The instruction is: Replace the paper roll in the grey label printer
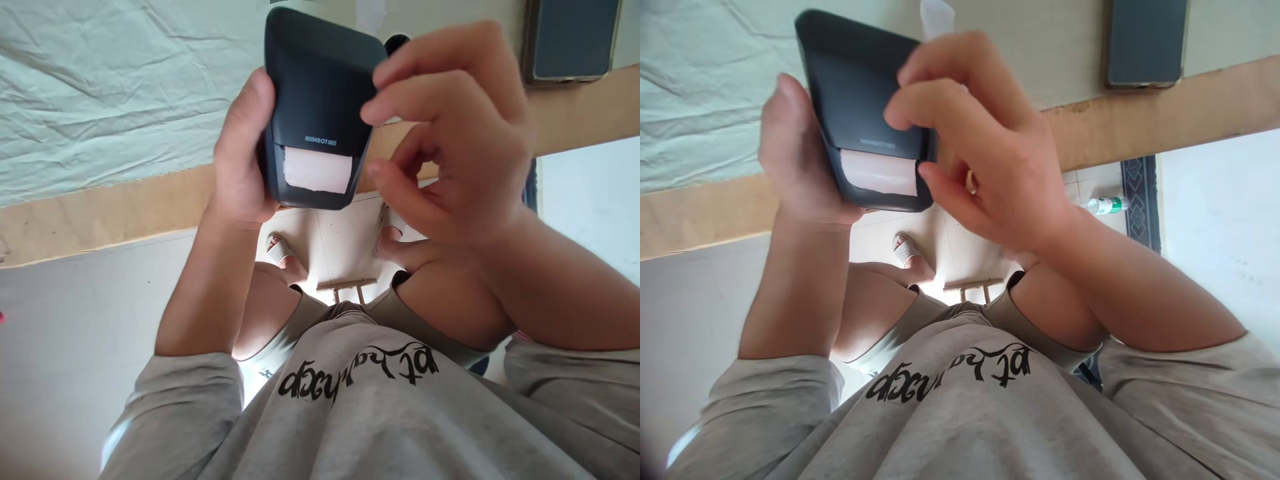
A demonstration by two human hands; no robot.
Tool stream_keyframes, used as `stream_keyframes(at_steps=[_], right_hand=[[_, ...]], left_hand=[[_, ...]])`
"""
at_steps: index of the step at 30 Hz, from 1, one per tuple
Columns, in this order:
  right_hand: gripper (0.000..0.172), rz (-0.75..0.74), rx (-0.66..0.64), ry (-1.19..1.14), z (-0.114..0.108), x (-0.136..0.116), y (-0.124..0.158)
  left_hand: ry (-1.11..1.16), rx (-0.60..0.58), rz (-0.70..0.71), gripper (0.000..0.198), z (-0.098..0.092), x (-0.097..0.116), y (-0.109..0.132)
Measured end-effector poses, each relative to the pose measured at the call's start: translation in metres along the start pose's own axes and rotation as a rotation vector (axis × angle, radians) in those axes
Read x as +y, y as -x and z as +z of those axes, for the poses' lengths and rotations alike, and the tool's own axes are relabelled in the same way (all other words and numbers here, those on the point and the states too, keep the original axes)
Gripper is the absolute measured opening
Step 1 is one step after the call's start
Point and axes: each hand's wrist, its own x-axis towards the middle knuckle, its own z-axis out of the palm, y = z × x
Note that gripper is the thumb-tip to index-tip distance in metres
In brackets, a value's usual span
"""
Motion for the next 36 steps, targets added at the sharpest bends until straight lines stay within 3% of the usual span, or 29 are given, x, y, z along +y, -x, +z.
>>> stream_keyframes(at_steps=[3, 11, 19, 28, 36], right_hand=[[0.034, 0.032, -0.059, 0.061, 0.006, -0.001, -0.004], [0.045, 0.071, -0.113, 0.033, 0.013, 0.003, -0.014], [0.044, 0.071, -0.153, 0.026, 0.018, 0.008, -0.016], [0.04, -0.015, -0.113, 0.017, 0.028, 0.019, -0.016], [0.042, -0.008, -0.096, 0.002, 0.027, 0.017, -0.015]], left_hand=[[0.118, -0.082, 0.034, 0.025, 0.001, 0.0, -0.001], [0.081, -0.006, 0.019, 0.026, -0.011, -0.004, -0.002], [0.172, -0.084, -0.01, 0.029, -0.01, -0.003, -0.005], [0.207, -0.026, -0.03, 0.024, 0.0, 0.008, 0.0], [0.106, 0.025, -0.046, 0.012, -0.007, 0.003, -0.003]])
